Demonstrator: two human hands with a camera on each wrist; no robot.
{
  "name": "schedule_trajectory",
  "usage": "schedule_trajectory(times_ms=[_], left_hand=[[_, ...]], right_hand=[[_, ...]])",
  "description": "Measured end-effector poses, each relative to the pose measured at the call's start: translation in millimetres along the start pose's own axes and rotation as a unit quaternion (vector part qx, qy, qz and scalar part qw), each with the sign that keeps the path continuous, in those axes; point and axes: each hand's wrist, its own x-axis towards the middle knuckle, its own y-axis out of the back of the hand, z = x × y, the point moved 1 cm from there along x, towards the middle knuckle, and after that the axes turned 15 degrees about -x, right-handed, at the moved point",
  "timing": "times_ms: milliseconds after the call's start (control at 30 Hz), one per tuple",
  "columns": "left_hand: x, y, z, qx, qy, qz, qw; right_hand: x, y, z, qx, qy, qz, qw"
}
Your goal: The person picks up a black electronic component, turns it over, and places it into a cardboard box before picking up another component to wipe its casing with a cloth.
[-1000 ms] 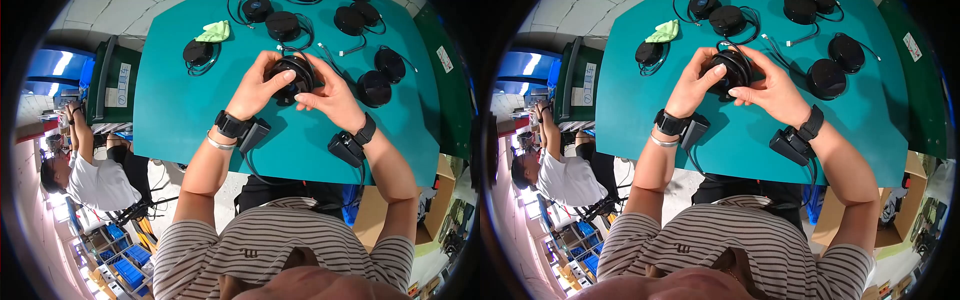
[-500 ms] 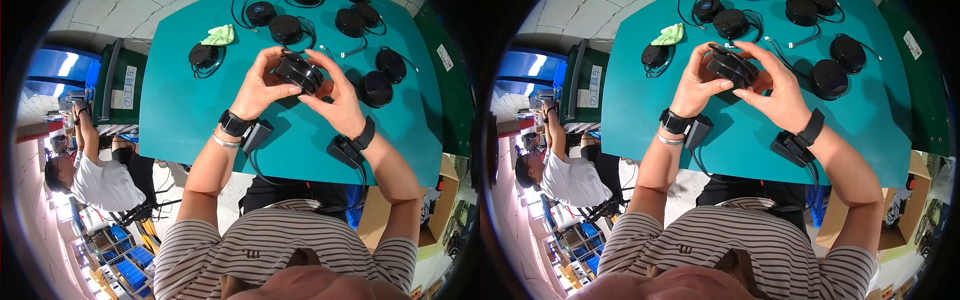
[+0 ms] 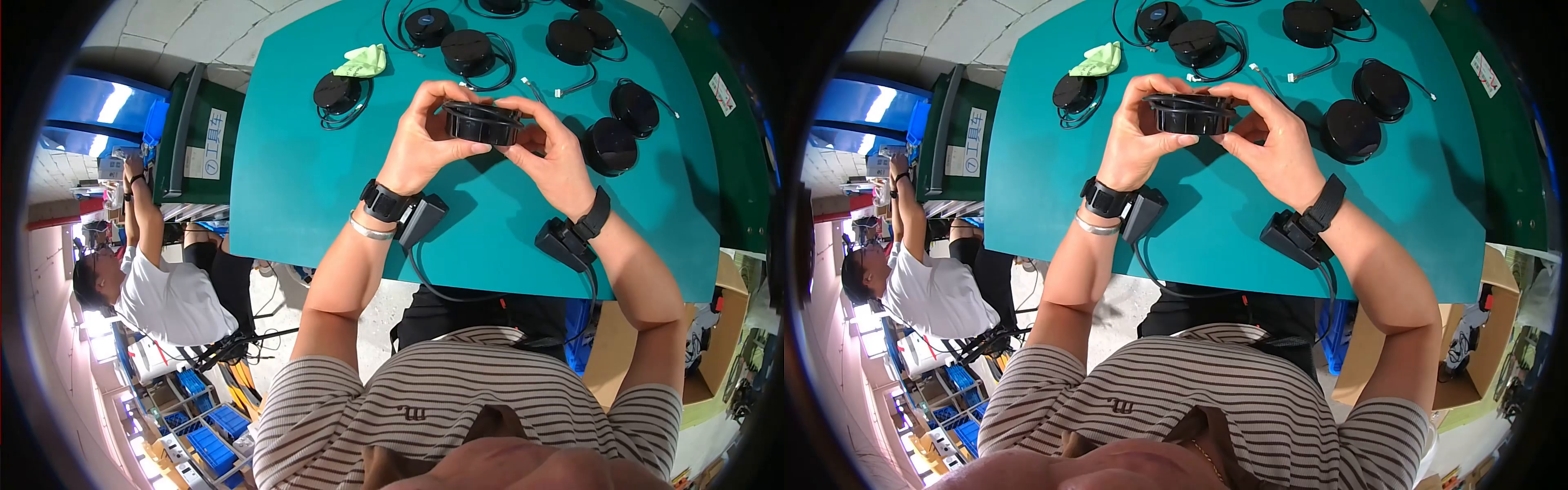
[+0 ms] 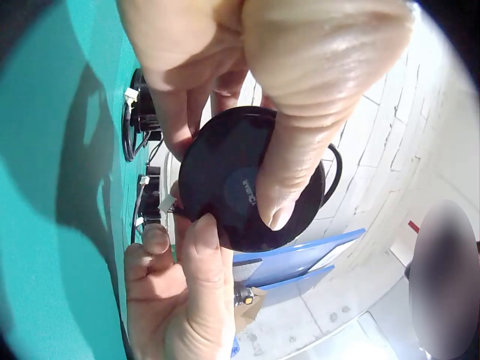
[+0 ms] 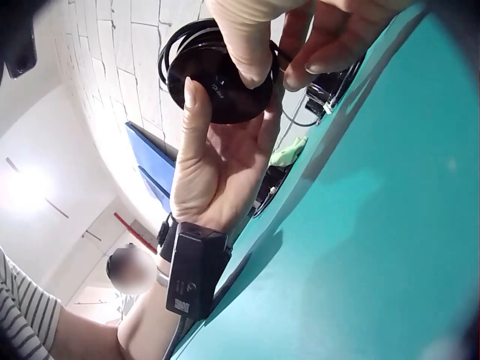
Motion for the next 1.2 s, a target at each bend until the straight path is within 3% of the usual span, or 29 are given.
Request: schedule_trajectory(times_ms=[100,167,400,600,700,800,867,1100,1200], left_hand=[[-0.5,2.0,-1.1,0.005,0.000,0.000,1.000],[-0.7,4.1,-0.9,0.027,0.003,-0.002,1.000],[-0.7,3.9,5.4,0.040,0.024,0.025,0.999],[1.4,3.4,6.4,0.059,-0.032,0.001,0.998],[-0.1,2.6,10.9,0.063,-0.022,0.017,0.998],[-0.2,5.0,11.4,0.154,-0.009,0.049,0.987],[-0.6,4.9,11.2,0.173,-0.013,0.044,0.984],[-4.8,1.0,12.7,0.166,0.031,0.025,0.985],[-4.9,2.9,9.5,0.174,0.035,0.004,0.984]], right_hand=[[0.7,0.3,0.1,0.005,-0.004,-0.011,1.000],[1.8,-1.2,0.7,-0.033,0.065,0.019,0.997],[1.3,-2.9,-2.4,-0.029,0.064,0.016,0.997],[1.3,0.9,0.7,-0.047,0.050,0.028,0.997],[-0.6,3.7,-4.8,-0.022,0.021,0.025,0.999],[-2.0,5.2,-2.9,-0.037,0.014,0.049,0.998],[-0.8,6.3,-0.8,-0.025,0.051,0.078,0.995],[2.2,16.7,-7.3,-0.005,0.012,0.080,0.997],[1.3,15.6,-7.8,-0.013,0.033,0.082,0.996]])
